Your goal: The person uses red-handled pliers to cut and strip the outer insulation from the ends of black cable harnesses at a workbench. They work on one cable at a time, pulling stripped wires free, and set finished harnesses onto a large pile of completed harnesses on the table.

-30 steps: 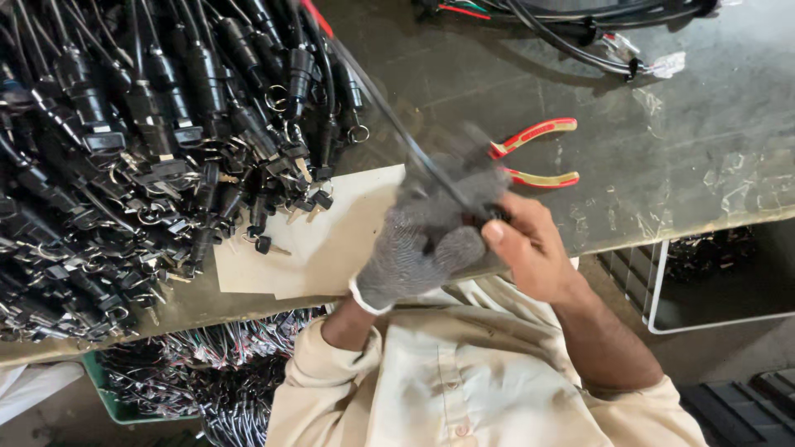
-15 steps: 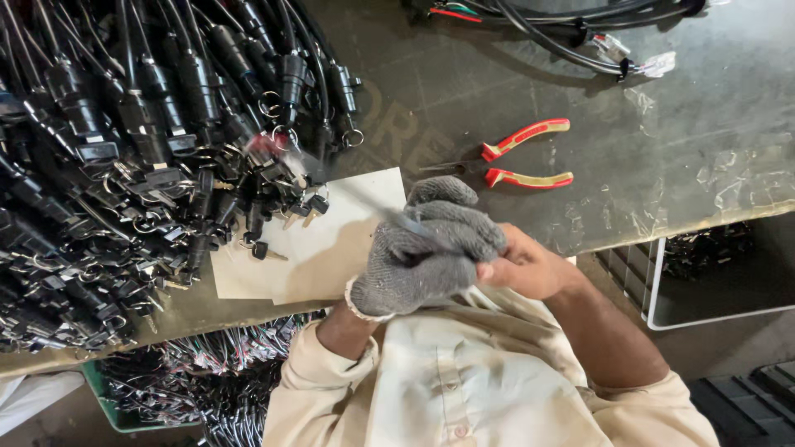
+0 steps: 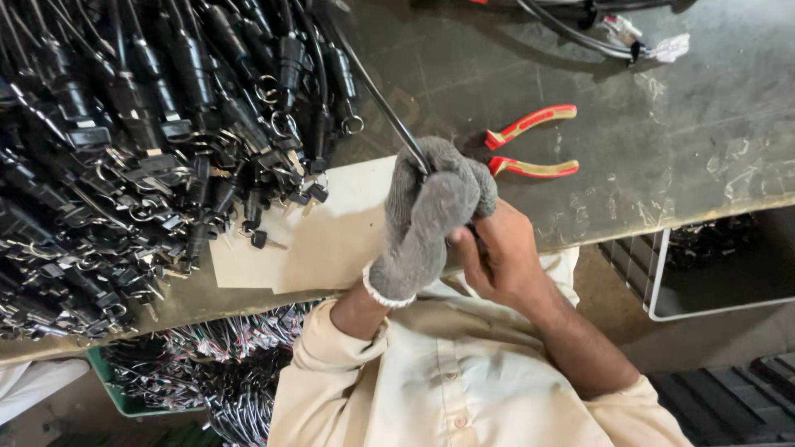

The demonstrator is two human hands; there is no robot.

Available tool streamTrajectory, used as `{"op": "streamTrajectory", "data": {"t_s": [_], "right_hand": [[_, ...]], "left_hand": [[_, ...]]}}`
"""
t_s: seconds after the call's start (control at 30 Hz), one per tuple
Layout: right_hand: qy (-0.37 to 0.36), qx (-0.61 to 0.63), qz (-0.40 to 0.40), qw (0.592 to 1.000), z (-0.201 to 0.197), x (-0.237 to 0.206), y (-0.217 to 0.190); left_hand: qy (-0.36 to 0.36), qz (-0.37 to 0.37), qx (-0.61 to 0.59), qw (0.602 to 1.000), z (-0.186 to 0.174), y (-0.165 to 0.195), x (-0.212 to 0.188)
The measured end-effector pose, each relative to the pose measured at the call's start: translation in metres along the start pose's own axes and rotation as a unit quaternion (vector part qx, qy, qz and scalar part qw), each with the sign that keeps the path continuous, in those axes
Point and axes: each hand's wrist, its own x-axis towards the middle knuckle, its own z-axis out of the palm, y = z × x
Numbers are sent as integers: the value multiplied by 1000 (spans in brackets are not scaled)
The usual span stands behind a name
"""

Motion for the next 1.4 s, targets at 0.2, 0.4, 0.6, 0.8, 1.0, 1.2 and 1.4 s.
{"op": "streamTrajectory", "data": {"t_s": [0.2, 0.4, 0.6, 0.8, 1.0, 1.2, 1.4], "right_hand": [[-25, 563, 281, 777, 9, -36, 17], [-10, 376, 271, 886, 21, -29, 25], [-22, 175, 83, 981, 13, -8, -3], [12, -28, 49, 998, 13, -2, -8], [19, -230, -105, 967, -34, 45, -13], [-42, -403, -79, 911, -65, 56, 7], [37, -84, 72, 993, -49, 26, 37]], "left_hand": [[-72, -25, -57, 995, -7, 8, -6], [-51, -33, -20, 998, -6, 18, -1], [20, 65, 40, 997, -4, 2, -16], [25, -27, 212, 977, -13, 22, -20], [30, 49, 127, 990, -9, 44, -22], [-56, 18, 398, 915, -12, 58, -25], [-110, 88, 383, 913, -12, 51, -20]]}}
